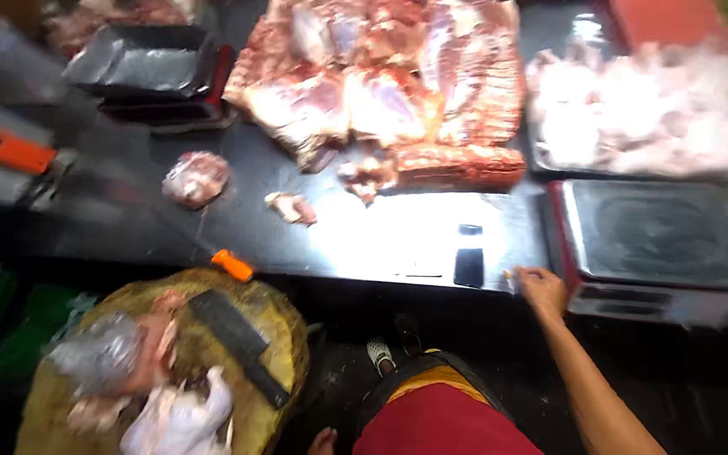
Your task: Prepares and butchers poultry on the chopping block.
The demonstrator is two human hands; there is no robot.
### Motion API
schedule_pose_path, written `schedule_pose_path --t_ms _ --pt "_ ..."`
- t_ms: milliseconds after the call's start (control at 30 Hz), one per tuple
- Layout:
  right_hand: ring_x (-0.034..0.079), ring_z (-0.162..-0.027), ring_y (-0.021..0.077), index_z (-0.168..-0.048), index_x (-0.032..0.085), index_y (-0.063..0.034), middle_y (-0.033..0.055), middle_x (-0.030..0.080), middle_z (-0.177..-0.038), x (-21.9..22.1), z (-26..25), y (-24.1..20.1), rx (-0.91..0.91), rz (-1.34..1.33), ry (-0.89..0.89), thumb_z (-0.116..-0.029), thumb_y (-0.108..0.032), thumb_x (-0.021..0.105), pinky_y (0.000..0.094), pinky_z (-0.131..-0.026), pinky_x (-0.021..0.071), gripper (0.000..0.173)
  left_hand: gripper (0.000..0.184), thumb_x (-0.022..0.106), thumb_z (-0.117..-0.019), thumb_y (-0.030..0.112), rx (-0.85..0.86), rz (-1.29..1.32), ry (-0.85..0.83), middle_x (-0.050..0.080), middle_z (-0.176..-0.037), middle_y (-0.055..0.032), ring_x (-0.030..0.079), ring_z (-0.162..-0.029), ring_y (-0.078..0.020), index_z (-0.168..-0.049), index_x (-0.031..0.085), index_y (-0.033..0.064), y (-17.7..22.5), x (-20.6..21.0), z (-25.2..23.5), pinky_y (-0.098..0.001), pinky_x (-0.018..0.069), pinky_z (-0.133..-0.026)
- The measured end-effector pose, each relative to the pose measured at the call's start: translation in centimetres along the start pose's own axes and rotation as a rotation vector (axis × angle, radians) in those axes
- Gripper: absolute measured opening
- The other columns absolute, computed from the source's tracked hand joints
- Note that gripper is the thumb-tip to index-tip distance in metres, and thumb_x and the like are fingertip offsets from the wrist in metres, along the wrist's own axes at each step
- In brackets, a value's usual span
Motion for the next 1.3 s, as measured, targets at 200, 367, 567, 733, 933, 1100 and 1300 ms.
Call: schedule_pose_path --t_ms 200,367,567,733,933,1100,1300 --pt "0.062 -0.086 0.0219 -0.114 0.068 0.0111 0.0258 0.068 -0.100 5.5 4.3 -11.3 -0.501 -0.082 -0.226 -0.0999 -0.020 0.065 0.0379 -0.084 0.0521 0.034 0.043 0.066 -0.1011 0.022 -0.141 0.279 0.153 0.064 -0.134 -0.0207 0.062 -0.126 -0.0322 -0.138 0.059 0.0006 1.0 -1.9 2.7 -0.0503 0.0488 -0.107" --pt "0.057 -0.071 0.0178 -0.117 0.068 0.0063 0.0167 0.065 -0.084 16.2 16.5 -21.2 -0.910 -0.062 -0.714 -0.0973 -0.010 0.065 0.0383 -0.069 0.0505 0.026 0.041 0.064 -0.1015 0.016 -0.118 0.533 0.397 0.063 -0.134 -0.0218 0.064 -0.123 -0.0289 -0.138 0.058 -0.0021 -0.1 -5.5 5.4 -0.0438 0.0506 -0.107" --pt "0.071 -0.099 0.0300 -0.131 0.066 -0.0072 0.0160 0.072 -0.111 27.4 35.9 -25.1 -1.277 0.272 -1.249 -0.0967 -0.028 0.071 0.0549 -0.091 0.0570 0.041 0.031 0.059 -0.1032 0.015 -0.018 0.762 0.833 0.070 -0.121 -0.0188 0.069 -0.110 -0.0247 -0.126 0.064 -0.0046 -3.3 -14.1 10.3 -0.0412 0.0559 -0.099" --pt "0.062 -0.118 0.0461 -0.158 0.040 -0.0180 0.0279 0.053 -0.144 34.9 46.4 -25.2 -1.347 0.513 -1.162 -0.0937 -0.054 0.068 0.0637 -0.095 0.0526 0.079 0.036 0.056 -0.1037 0.011 0.120 0.573 0.896 0.063 -0.136 -0.0197 0.063 -0.125 -0.0284 -0.138 0.058 -0.0003 -1.7 -28.0 10.2 -0.0457 0.0502 -0.108" --pt "0.064 -0.111 0.0501 -0.158 0.038 -0.0224 0.0327 0.054 -0.139 36.5 49.8 -25.6 -1.163 0.638 -0.948 -0.0837 -0.033 0.078 0.0647 -0.087 0.0547 0.085 0.084 0.083 -0.0747 0.004 0.361 -0.277 0.471 0.035 -0.164 -0.0136 0.032 -0.152 -0.0336 -0.152 0.051 0.0159 1.8 -35.8 1.4 -0.0553 0.0320 -0.121" --pt "0.068 -0.103 0.0450 -0.151 0.046 -0.0195 0.0256 0.068 -0.119 32.6 46.5 -25.6 -1.001 0.307 -0.958 -0.0824 -0.014 0.076 0.0673 -0.084 0.0536 0.075 0.061 0.092 -0.0701 0.031 0.590 -0.546 0.363 0.057 -0.144 -0.0130 0.054 -0.133 -0.0329 -0.124 0.070 0.0106 1.8 -36.4 -0.7 -0.0551 0.0464 -0.108" --pt "0.068 -0.083 0.0164 -0.155 0.040 -0.0124 0.0108 0.065 -0.120 23.5 49.0 -24.9 -0.976 -0.161 -1.061 -0.0714 -0.016 0.072 0.0367 -0.065 0.0607 0.090 0.058 0.085 -0.0745 0.024 0.450 -0.048 0.519 0.059 -0.137 -0.0190 0.060 -0.123 -0.0337 -0.125 0.067 0.0014 3.1 -31.9 0.0 -0.0515 0.0505 -0.104"
Point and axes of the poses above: each hand's wrist, its own z-axis away from the middle knuckle, its own x-axis out of the palm, y = z × x, the point moved 8 cm from there along -z, towards the middle knuckle
